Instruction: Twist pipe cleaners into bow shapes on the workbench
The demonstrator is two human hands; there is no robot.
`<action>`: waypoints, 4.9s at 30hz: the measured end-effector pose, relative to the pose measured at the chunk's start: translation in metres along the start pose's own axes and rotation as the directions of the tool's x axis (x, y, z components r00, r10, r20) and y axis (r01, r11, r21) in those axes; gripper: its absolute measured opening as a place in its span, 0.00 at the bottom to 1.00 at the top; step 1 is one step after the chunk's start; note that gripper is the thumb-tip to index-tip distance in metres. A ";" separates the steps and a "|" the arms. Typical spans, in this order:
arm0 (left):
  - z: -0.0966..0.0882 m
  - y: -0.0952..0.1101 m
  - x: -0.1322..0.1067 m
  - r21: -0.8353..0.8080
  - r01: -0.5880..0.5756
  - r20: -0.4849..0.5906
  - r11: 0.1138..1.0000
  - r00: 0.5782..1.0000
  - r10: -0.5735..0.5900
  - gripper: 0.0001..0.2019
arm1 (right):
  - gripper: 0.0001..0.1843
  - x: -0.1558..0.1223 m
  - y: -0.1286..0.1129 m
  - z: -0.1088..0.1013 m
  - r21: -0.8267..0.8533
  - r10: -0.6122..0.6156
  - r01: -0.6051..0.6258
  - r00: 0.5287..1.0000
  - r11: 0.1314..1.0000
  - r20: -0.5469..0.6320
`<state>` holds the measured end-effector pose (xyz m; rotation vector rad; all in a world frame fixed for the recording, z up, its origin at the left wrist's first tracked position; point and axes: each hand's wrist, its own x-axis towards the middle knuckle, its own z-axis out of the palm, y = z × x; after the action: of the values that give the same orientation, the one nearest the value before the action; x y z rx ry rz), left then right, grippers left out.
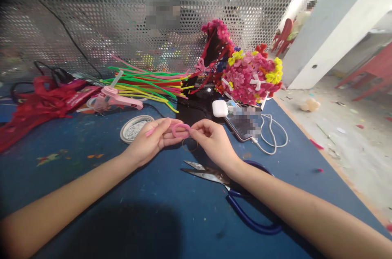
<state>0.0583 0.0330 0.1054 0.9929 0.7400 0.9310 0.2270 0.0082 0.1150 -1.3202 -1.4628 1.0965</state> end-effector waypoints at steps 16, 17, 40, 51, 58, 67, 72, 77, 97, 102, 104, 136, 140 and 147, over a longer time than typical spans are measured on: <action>0.008 -0.007 -0.004 0.056 0.031 0.083 0.998 0.996 -0.036 0.20 | 0.10 -0.008 0.000 -0.001 -0.224 -0.112 0.095 0.991 0.970 -0.067; 0.009 -0.008 -0.005 0.085 0.020 0.083 0.996 0.996 -0.027 0.19 | 0.10 -0.009 0.000 0.000 -0.191 -0.094 0.089 0.995 0.978 -0.021; 0.005 -0.007 -0.001 -0.063 0.076 -0.016 0.995 0.997 -0.078 0.08 | 0.04 -0.014 0.001 0.003 -0.374 -0.194 0.218 0.976 0.901 0.101; 0.006 -0.010 -0.004 0.226 -0.118 -0.009 0.967 0.992 0.123 0.10 | 0.07 -0.009 -0.002 0.003 -0.085 -0.134 0.152 0.972 0.985 0.192; 0.012 -0.005 -0.009 0.348 -0.168 -0.022 0.922 0.982 0.187 0.13 | 0.06 -0.005 -0.005 0.004 0.532 0.174 -0.395 0.892 0.749 0.418; 0.011 -0.002 -0.011 0.242 -0.174 0.039 0.954 0.985 0.170 0.13 | 0.14 -0.004 -0.002 -0.004 0.600 0.152 -0.581 0.776 0.550 0.612; 0.008 -0.001 -0.009 0.303 -0.155 0.055 0.940 0.988 0.145 0.11 | 0.23 -0.002 -0.002 -0.004 0.542 0.149 -0.676 0.683 0.499 0.715; 0.008 0.000 -0.011 0.442 -0.153 0.122 0.884 0.986 0.110 0.10 | 0.27 -0.003 -0.004 -0.001 0.458 0.142 -0.755 0.577 0.470 0.804; -0.033 0.044 -0.002 0.265 0.370 0.307 0.891 0.843 -0.442 0.18 | 0.26 0.002 -0.004 -0.011 0.407 0.211 -0.785 0.546 0.467 0.811; -0.019 0.044 -0.011 0.404 0.392 0.261 0.826 0.817 -0.515 0.12 | 0.14 0.002 -0.010 -0.012 0.470 0.215 -0.728 0.630 0.499 0.746; -0.014 0.040 -0.011 0.427 0.367 0.207 0.826 0.850 -0.485 0.09 | 0.13 0.002 -0.012 -0.012 0.506 0.186 -0.667 0.687 0.547 0.703; 0.014 0.001 -0.015 0.279 0.003 -0.057 0.960 0.998 0.014 0.17 | 0.17 -0.009 -0.005 0.002 -0.113 -0.035 0.059 0.977 0.992 0.209; 0.010 0.002 -0.015 0.480 -0.022 -0.031 0.877 0.999 0.042 0.18 | 0.15 -0.006 -0.004 -0.001 -0.095 -0.060 0.072 0.990 0.993 0.125; 0.010 0.006 -0.021 0.746 -0.134 0.074 0.652 0.990 0.120 0.17 | 0.12 -0.005 -0.007 -0.007 0.029 -0.035 0.033 0.997 0.999 0.066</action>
<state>0.0566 0.0119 0.1168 1.8100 1.0906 0.7221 0.2328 0.0032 0.1237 -1.2454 -1.5075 1.1442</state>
